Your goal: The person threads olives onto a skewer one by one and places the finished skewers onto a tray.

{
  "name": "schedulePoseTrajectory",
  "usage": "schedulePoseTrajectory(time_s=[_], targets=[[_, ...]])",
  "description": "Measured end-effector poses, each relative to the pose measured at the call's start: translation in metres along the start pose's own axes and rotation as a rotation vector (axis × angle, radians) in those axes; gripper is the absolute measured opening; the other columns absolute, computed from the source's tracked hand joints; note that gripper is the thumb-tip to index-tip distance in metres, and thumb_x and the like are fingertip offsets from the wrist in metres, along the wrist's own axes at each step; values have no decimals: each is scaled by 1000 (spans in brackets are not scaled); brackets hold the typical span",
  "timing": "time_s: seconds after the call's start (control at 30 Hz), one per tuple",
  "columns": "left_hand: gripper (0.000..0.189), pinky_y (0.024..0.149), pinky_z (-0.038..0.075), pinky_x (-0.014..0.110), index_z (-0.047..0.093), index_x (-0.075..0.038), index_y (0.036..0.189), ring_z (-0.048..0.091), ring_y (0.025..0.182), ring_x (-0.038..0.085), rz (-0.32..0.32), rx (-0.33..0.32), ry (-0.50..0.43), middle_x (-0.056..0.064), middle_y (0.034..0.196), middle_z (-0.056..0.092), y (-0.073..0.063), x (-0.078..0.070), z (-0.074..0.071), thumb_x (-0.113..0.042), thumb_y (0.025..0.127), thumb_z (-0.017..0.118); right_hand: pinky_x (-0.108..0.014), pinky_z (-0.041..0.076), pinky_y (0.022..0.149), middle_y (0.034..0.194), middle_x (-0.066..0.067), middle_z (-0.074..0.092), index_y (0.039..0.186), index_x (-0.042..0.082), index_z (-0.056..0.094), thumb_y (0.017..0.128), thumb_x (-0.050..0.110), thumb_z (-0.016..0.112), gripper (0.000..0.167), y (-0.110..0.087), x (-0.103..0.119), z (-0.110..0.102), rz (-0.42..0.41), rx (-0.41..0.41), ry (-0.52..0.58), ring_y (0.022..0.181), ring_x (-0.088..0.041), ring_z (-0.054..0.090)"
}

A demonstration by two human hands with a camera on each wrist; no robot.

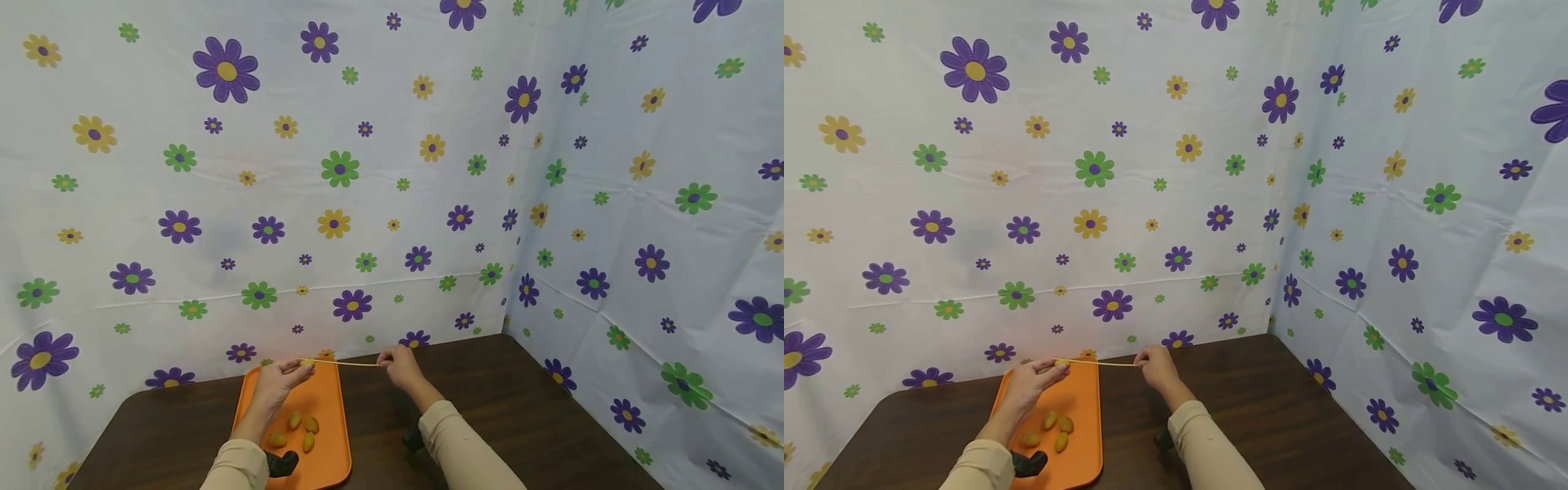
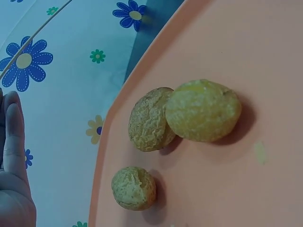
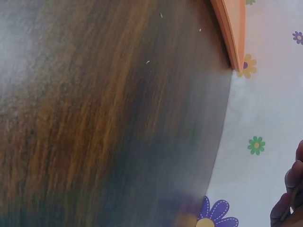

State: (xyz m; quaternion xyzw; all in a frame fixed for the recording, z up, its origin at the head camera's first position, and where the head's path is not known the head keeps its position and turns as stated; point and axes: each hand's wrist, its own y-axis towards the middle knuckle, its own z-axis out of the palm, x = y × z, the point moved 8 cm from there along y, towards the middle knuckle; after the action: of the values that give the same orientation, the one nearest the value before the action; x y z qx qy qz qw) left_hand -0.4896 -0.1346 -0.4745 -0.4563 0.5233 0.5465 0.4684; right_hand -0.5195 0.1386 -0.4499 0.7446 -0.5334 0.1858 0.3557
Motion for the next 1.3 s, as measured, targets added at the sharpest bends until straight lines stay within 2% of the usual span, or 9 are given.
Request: schedulePoseTrajectory(time_s=[0.13, 0.27, 0.53, 0.67, 0.83, 0.97, 1.1, 1.3], targets=[[38, 96, 54, 44, 58, 16, 130, 75, 95, 23, -1, 9, 3, 22, 111, 73, -2, 0, 1, -2, 97, 67, -34, 54, 70, 82, -4, 68, 79, 3, 72, 90, -9, 67, 18, -3, 3, -1, 13, -3, -6, 76, -16, 56], [36, 98, 51, 48, 62, 15, 126, 75, 95, 24, -7, 13, -2, 21, 110, 73, -3, 0, 3, -4, 97, 68, -33, 54, 69, 82, -4, 68, 81, 2, 73, 91, -9, 66, 17, -5, 6, -2, 19, -7, -18, 76, -15, 56], [30, 97, 53, 48, 66, 13, 120, 74, 97, 29, -5, 6, 2, 20, 105, 75, -4, -1, 4, -4, 95, 70, -30, 53, 68, 82, -4, 69, 80, 2, 73, 88, -11, 67, 17, -4, 13, -3, -10, -29, -50, 74, -13, 56], [30, 95, 55, 44, 66, 14, 121, 74, 97, 30, 2, 12, 13, 21, 106, 74, -4, -1, 4, -4, 96, 69, -30, 53, 68, 82, -4, 69, 78, 4, 72, 88, -11, 67, 19, -6, 16, -1, -6, -32, -52, 75, -13, 56], [31, 95, 55, 45, 65, 14, 120, 74, 98, 30, 9, 16, 13, 24, 109, 73, -5, -2, 4, -4, 96, 70, -31, 53, 68, 82, -6, 70, 80, 2, 73, 89, -10, 67, 16, -6, 20, 1, -10, -30, -38, 75, -14, 57], [38, 94, 56, 42, 61, 16, 126, 74, 95, 23, 13, 23, -32, 24, 114, 71, -5, -2, 4, -5, 96, 69, -31, 53, 67, 82, -7, 69, 82, -1, 73, 89, -11, 66, 14, -5, 24, 2, -38, -28, -18, 73, -13, 56], [43, 91, 57, 35, 56, 17, 132, 74, 93, 16, 15, 13, -106, 17, 111, 73, -5, -4, 2, -3, 96, 68, -28, 52, 68, 82, -7, 69, 82, 2, 71, 90, -10, 67, 15, -5, 25, 3, -56, -30, 21, 74, -12, 55], [37, 93, 56, 34, 58, 13, 129, 73, 100, 21, -7, -13, -229, 7, 103, 74, -3, -7, 2, -4, 97, 68, -29, 52, 69, 83, -8, 68, 82, 4, 68, 89, -10, 69, 16, -6, 30, 3, -121, -29, 77, 74, -13, 57]])
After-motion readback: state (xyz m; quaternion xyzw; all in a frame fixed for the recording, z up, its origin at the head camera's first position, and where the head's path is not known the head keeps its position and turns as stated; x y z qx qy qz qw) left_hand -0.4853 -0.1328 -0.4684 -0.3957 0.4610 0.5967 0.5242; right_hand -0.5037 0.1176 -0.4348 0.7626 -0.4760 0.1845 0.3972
